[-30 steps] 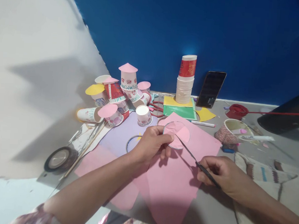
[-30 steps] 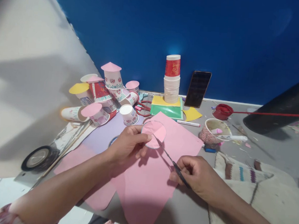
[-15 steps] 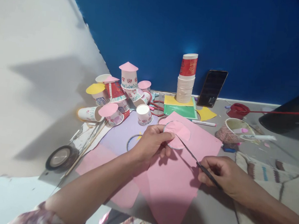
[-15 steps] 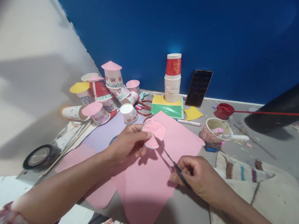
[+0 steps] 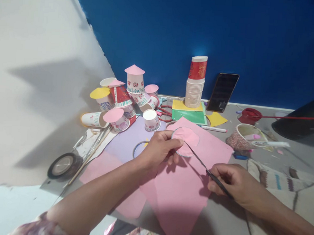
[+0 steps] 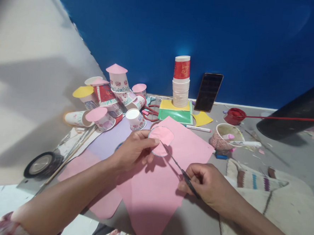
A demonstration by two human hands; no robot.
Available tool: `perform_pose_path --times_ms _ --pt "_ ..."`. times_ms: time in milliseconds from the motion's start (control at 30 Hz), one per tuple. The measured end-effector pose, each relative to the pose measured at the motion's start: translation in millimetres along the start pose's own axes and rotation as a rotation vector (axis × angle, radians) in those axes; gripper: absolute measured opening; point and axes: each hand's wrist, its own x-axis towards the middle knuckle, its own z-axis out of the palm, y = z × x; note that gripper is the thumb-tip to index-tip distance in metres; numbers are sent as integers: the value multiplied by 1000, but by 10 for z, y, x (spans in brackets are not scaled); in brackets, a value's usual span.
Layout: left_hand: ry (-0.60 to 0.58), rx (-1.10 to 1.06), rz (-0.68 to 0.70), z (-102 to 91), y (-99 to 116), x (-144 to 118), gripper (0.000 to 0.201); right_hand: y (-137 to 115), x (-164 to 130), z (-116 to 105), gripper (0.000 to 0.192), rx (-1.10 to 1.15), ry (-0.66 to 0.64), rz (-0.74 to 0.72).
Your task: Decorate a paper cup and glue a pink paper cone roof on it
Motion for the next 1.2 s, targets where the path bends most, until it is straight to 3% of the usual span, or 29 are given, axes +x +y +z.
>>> perform_pose_path --times_ms 633,1033,1200 --pt "-36 -10 32 -11 3 22 18 -55 -15 -21 52 -36 2 -19" --pt "-45 -45 -31 -18 42 23 21 -59 8 9 45 -233 153 -86" --pt "-14 -36 52 -53 19 34 27 7 35 -20 31 -444 246 -177"
